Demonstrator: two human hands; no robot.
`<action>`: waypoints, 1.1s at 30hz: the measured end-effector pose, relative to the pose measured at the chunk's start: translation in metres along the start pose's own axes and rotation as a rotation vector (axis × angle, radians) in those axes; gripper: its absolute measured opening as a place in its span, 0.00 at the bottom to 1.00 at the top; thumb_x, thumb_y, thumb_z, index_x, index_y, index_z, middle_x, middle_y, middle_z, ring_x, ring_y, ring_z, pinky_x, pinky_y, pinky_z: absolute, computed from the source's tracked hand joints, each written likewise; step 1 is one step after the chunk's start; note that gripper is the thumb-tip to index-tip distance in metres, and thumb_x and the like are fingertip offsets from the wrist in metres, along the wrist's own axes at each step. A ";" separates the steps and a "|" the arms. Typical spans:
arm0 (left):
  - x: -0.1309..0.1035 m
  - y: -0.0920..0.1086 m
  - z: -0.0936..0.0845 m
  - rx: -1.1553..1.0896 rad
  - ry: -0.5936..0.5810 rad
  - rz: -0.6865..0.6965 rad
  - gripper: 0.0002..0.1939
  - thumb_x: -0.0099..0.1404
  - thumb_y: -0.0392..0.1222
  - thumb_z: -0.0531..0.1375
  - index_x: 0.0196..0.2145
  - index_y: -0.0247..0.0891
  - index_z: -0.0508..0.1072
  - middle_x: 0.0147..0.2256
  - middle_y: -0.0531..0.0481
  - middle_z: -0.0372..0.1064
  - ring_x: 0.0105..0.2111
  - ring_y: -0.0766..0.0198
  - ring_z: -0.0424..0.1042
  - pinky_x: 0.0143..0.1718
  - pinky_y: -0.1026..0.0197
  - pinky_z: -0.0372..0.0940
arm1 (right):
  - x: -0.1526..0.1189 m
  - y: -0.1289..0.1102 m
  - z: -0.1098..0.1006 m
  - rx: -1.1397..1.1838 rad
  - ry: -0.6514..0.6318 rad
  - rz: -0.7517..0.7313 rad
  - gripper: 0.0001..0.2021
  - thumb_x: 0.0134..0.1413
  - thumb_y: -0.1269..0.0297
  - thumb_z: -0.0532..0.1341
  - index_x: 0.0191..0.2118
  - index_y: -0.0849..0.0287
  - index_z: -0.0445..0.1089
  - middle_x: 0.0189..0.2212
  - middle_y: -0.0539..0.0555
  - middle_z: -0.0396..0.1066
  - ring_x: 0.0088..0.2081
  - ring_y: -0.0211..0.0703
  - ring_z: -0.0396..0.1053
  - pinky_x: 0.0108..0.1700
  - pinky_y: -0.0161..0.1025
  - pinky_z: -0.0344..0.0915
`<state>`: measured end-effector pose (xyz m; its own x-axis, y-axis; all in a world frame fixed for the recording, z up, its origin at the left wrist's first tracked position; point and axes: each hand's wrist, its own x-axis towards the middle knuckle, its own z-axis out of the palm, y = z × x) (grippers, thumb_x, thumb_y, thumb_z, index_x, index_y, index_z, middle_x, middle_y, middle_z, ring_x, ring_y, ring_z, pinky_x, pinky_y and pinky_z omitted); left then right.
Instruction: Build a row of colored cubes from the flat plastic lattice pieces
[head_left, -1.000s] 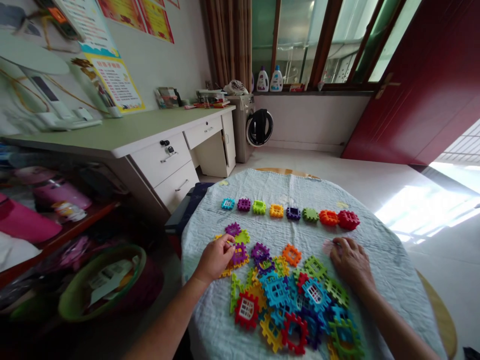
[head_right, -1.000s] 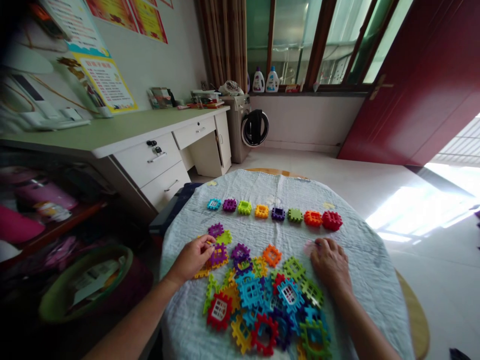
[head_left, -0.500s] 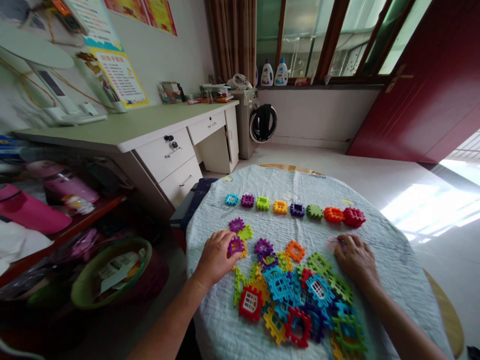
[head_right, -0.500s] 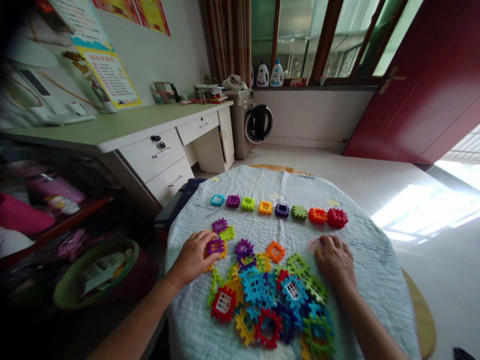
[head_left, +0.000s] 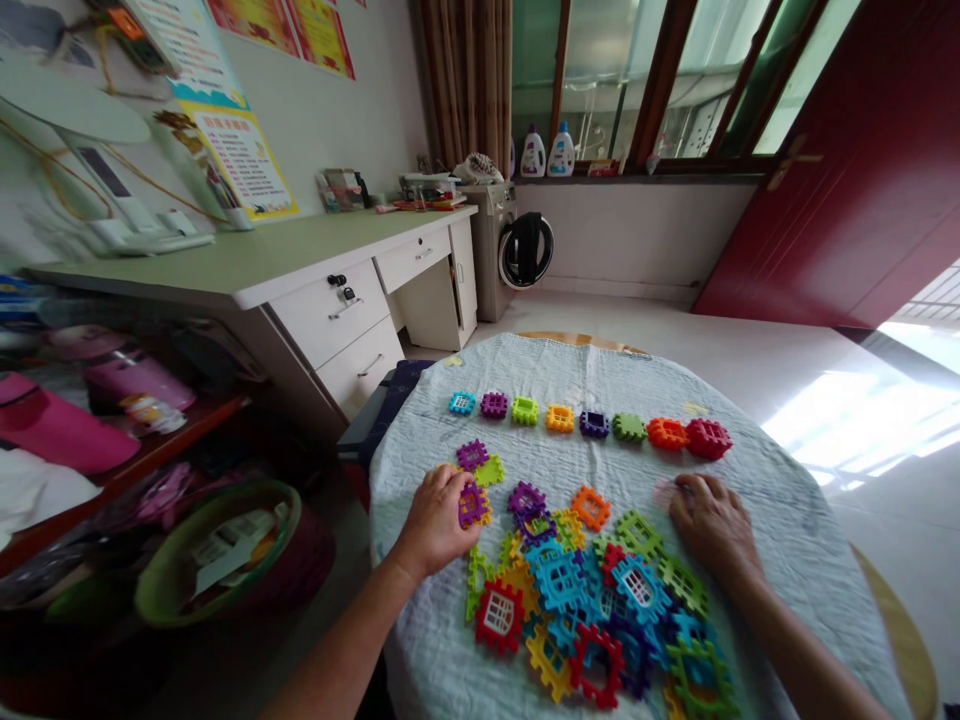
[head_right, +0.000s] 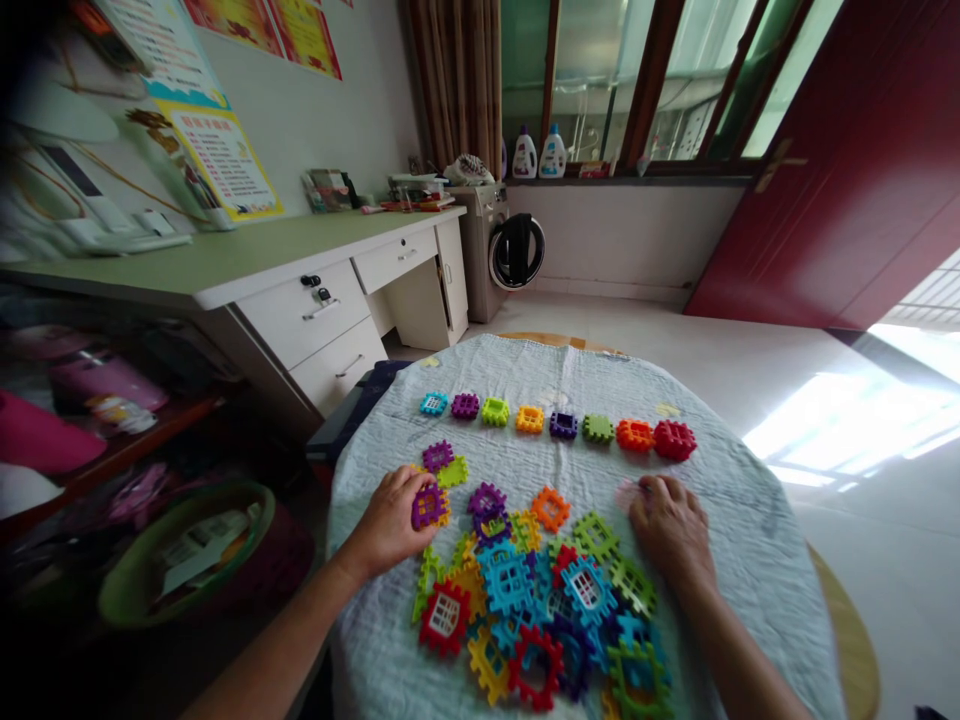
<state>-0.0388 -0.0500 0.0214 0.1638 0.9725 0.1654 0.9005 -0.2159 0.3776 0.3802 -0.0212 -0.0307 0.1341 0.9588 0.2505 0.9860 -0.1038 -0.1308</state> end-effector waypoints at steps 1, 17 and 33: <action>0.000 0.001 0.000 -0.009 0.010 0.003 0.23 0.51 0.39 0.64 0.46 0.38 0.70 0.43 0.44 0.66 0.47 0.51 0.66 0.53 0.49 0.63 | 0.000 0.000 0.000 0.003 0.000 -0.001 0.18 0.61 0.57 0.49 0.49 0.57 0.69 0.51 0.59 0.69 0.50 0.55 0.65 0.52 0.50 0.60; 0.080 -0.034 -0.004 -0.008 -0.025 -0.023 0.24 0.51 0.40 0.65 0.47 0.35 0.71 0.46 0.42 0.70 0.46 0.53 0.71 0.52 0.53 0.64 | -0.001 0.001 0.001 0.007 0.000 -0.002 0.19 0.61 0.56 0.48 0.50 0.58 0.69 0.51 0.59 0.68 0.49 0.54 0.65 0.53 0.50 0.59; 0.096 -0.041 -0.003 0.027 -0.175 -0.010 0.27 0.46 0.43 0.68 0.46 0.35 0.74 0.42 0.42 0.71 0.45 0.51 0.71 0.50 0.53 0.64 | 0.000 0.004 0.005 0.016 0.010 -0.006 0.19 0.61 0.56 0.48 0.49 0.57 0.69 0.50 0.59 0.69 0.50 0.54 0.65 0.53 0.50 0.60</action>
<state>-0.0616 0.0520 0.0244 0.2202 0.9755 -0.0002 0.9126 -0.2059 0.3533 0.3833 -0.0203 -0.0363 0.1296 0.9568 0.2604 0.9850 -0.0940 -0.1447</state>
